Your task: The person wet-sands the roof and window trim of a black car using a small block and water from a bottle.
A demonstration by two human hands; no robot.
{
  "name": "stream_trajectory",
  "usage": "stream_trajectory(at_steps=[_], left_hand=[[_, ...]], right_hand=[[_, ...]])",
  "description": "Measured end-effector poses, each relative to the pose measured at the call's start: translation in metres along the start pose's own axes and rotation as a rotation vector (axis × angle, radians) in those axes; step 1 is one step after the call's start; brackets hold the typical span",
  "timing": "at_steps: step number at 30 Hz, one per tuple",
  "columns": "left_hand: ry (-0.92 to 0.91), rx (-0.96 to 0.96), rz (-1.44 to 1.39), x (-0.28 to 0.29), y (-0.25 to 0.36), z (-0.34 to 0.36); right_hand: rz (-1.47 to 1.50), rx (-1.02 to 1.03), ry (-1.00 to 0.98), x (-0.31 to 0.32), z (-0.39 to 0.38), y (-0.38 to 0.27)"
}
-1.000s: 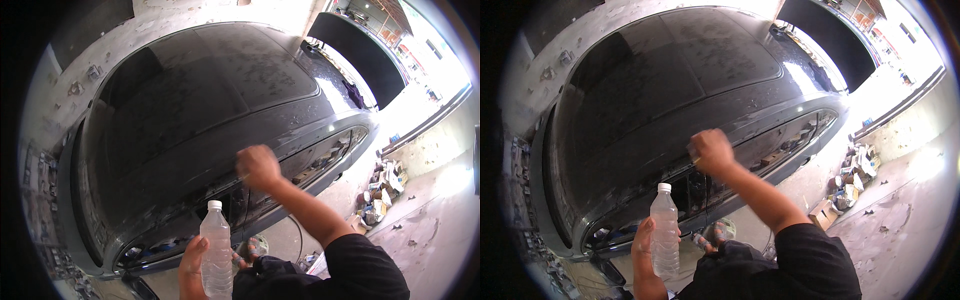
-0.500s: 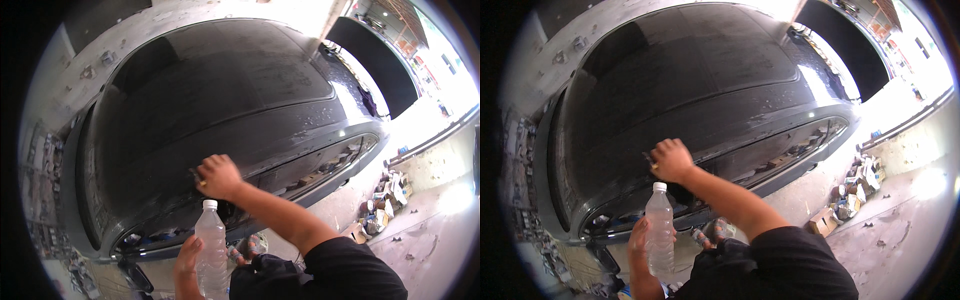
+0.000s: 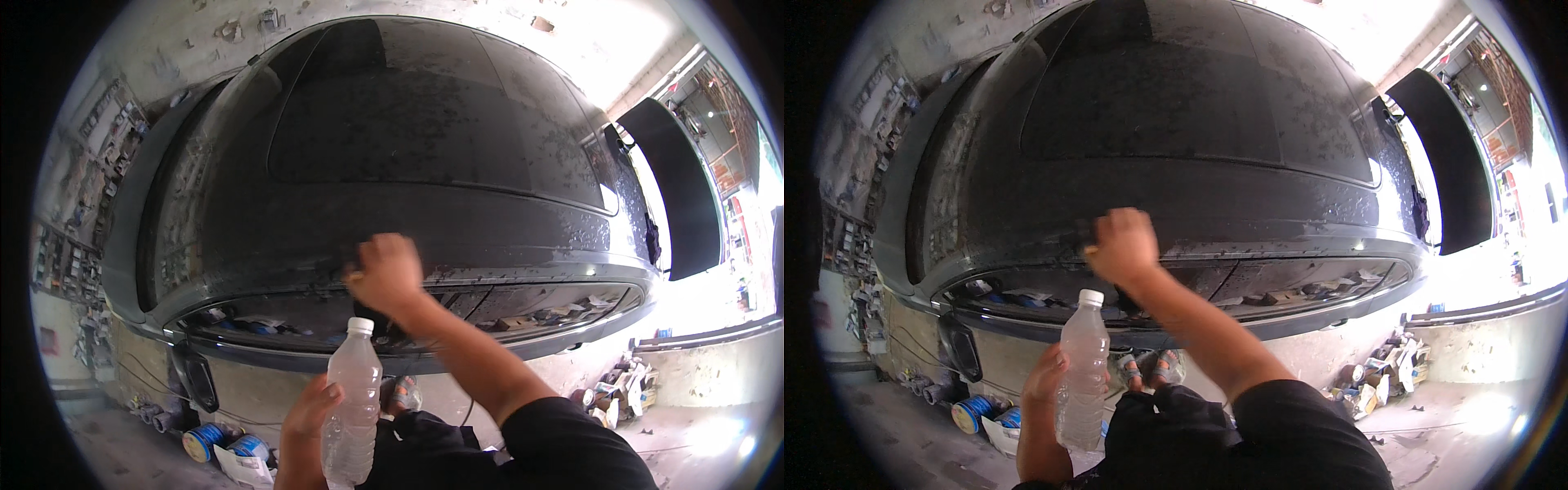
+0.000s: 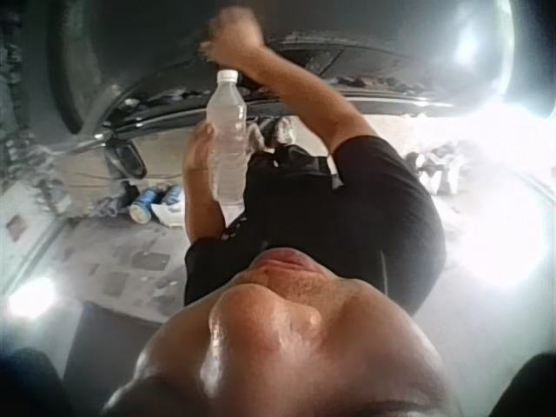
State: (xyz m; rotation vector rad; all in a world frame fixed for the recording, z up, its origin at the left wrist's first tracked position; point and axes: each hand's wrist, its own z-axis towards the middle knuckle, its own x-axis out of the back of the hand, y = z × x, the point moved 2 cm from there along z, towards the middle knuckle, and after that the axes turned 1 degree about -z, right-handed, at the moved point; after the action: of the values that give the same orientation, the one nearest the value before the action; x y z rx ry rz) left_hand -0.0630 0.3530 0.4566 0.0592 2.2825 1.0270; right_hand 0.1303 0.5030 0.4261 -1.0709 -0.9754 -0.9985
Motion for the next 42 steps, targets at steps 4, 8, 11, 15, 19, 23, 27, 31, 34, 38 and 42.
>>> stream_trajectory(at_steps=[4,8,11,15,19,23,27,31,34,38,42], left_hand=[[-0.005,-0.047,-0.065,-0.007,0.013,-0.013],[0.063,-0.068,-0.118,0.015,0.001,-0.033],[0.073,-0.093,-0.221,0.035,-0.001,-0.045],[0.085,-0.157,-0.310,0.057,-0.006,-0.059],[-0.001,-0.181,-0.354,0.091,-0.029,-0.062],[0.071,-0.179,-0.388,0.106,-0.035,-0.079],[0.202,-0.181,-0.397,0.123,-0.041,-0.105],[0.335,-0.212,-0.373,0.140,-0.055,-0.123],[0.381,-0.211,-0.416,0.144,-0.055,-0.130],[0.340,-0.254,-0.445,0.152,-0.053,-0.138],[0.309,-0.257,-0.503,0.163,-0.073,-0.139]], right_hand=[[-0.044,0.122,-0.154,-0.037,0.041,-0.101],[0.062,0.148,-0.270,-0.023,0.044,-0.086],[-0.061,-0.014,-0.175,0.002,0.013,-0.015],[-0.170,0.013,0.088,0.019,-0.028,0.050],[-0.097,0.102,0.242,-0.016,-0.019,-0.014],[-0.019,0.216,0.129,-0.071,0.015,-0.126],[-0.024,0.327,-0.039,-0.120,0.050,-0.227],[-0.068,0.365,-0.170,-0.163,0.084,-0.308],[-0.194,0.427,-0.235,-0.175,0.094,-0.334],[-0.107,0.435,-0.288,-0.151,0.099,-0.307],[-0.125,0.360,-0.216,-0.101,0.079,-0.241]])
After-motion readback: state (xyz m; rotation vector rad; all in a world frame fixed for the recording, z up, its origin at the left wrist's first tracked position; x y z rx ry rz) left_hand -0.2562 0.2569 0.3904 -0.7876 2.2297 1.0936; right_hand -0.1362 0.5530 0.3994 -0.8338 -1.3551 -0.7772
